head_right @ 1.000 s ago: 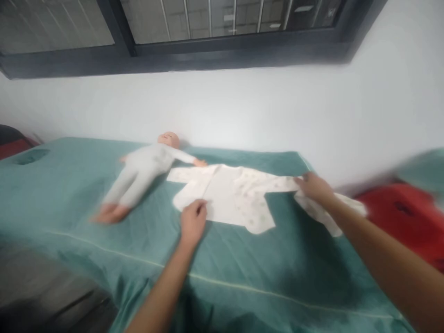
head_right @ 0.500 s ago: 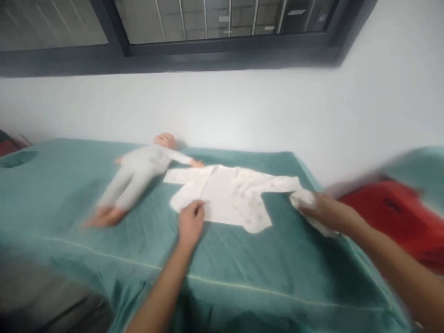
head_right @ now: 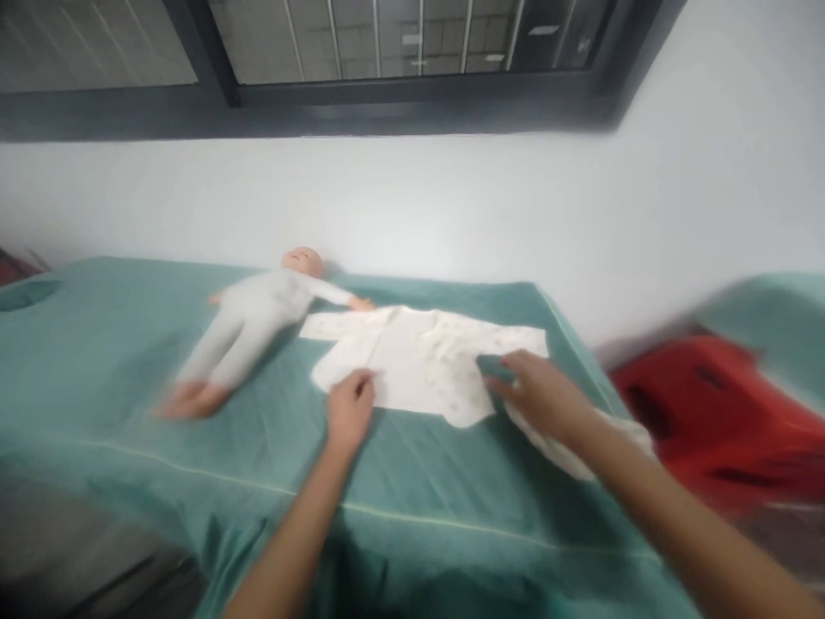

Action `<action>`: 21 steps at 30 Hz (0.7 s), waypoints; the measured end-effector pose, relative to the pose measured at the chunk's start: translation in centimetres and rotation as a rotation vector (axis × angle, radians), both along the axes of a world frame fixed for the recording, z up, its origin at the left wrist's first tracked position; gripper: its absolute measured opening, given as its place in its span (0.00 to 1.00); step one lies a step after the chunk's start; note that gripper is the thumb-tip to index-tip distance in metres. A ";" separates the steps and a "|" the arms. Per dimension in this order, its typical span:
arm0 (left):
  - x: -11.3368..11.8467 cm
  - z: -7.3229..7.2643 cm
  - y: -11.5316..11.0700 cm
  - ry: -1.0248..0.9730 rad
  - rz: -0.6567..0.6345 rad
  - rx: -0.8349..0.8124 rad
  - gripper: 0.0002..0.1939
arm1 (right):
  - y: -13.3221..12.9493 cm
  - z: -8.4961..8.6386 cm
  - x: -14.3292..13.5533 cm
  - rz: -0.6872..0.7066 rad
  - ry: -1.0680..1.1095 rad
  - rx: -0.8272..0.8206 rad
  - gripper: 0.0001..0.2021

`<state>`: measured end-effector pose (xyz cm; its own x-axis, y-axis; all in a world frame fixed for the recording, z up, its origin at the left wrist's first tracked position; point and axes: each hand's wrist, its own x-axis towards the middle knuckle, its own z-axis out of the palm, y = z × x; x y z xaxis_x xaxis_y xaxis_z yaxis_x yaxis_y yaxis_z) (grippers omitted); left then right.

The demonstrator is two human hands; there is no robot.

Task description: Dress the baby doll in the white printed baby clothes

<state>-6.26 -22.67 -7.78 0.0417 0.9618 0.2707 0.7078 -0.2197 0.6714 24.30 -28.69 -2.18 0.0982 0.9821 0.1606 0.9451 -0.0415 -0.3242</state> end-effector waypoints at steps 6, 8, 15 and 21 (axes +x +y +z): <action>-0.1 -0.2 -0.1 -0.016 -0.018 0.007 0.13 | 5.9 -2.6 -10.6 0.074 -0.131 -0.116 0.16; -0.1 -0.2 -0.1 -0.019 -0.021 0.006 0.13 | 7.5 -3.2 -12.1 0.019 -0.123 -0.111 0.16; -0.2 -0.1 -0.1 -0.028 -0.015 0.005 0.13 | 10.1 -4.2 -8.7 -0.003 0.065 -0.110 0.10; -0.2 0.0 -0.1 -0.013 -0.008 -0.014 0.14 | 9.5 -3.7 -1.5 -0.214 0.240 0.034 0.15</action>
<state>-6.47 -22.78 -7.78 0.0464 0.9651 0.2577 0.6974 -0.2160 0.6834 22.85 -19.23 -5.86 0.3410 0.9295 0.1404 0.8126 -0.2164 -0.5411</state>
